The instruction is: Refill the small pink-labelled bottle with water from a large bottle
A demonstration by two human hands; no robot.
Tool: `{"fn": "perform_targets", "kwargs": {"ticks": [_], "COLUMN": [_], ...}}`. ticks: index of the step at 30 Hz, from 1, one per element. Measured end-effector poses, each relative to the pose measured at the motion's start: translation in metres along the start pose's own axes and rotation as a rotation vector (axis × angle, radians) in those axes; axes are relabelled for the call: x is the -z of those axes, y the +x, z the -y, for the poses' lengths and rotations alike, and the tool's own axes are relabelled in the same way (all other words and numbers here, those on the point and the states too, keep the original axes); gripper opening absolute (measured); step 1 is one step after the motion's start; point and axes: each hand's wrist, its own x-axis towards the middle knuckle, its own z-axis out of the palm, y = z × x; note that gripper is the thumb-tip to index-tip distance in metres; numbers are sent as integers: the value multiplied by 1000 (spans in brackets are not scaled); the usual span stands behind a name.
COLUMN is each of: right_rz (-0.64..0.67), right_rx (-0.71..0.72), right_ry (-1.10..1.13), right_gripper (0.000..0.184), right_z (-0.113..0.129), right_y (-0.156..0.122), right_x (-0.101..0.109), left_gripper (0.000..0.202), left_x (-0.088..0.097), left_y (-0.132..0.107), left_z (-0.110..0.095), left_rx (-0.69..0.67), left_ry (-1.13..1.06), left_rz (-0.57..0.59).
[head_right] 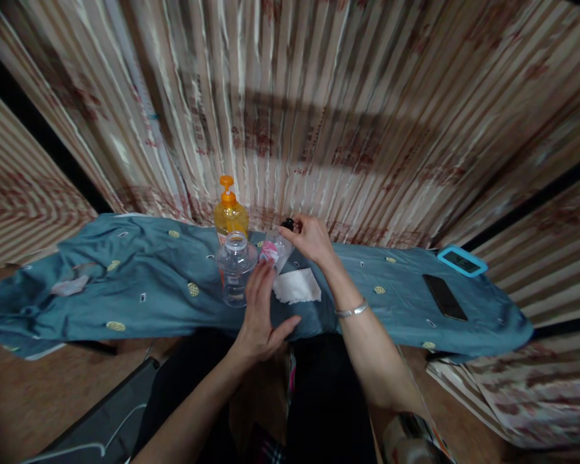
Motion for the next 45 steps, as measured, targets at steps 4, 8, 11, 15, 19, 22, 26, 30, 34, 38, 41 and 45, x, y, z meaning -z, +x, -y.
{"fn": "perform_targets", "kwargs": {"ticks": [4, 8, 11, 15, 19, 22, 26, 30, 34, 38, 41, 45], "right_rz": [-162, -222, -223, -209, -158, -96, -99, -204, -202, -180, -248, -295], "right_rx": [-111, -178, -205, -225, -226, -224, -267, -352, -392, -392, -408, -452], "right_ry": [160, 305, 363, 389, 446, 528, 675, 813, 947, 1035, 1079, 1113], "right_gripper": [26, 28, 27, 25, 22, 20, 25, 34, 27, 31, 37, 27], "right_z": [-9, -18, -21, -28, -34, -34, -36, -43, -46, -45, -47, -49], "right_y": [-32, -57, -68, -76, -81, -84, -87, -88, -88, -89, -90, -90], "right_x": [-3, -13, -17, -18, -17, -17, -24, -36, -37, -34, -38, -42], "left_gripper": [87, 108, 109, 100, 99, 98, 97, 96, 95, 94, 93, 93], "left_x": [-34, -54, -64, -72, -71, -68, -69, -74, -79, -81, -80, -80], "left_y": [-9, -6, 0, 4, -2, -7, -8, -7, -7, -7, -7, -7], "left_z": [14, 39, 51, 55, 53, 53, 55, 55, 54, 53, 53, 53], "left_rx": [201, 340, 443, 538, 572, 562, 547, 533, 531, 528, 526, 528], "left_ry": [-13, 33, 3, -84, -174, -210, -216, -206, -171, -157, -158, -163], "left_rz": [113, 117, 146, 194, 247, 254, 246, 250, 261, 252, 253, 251]}}
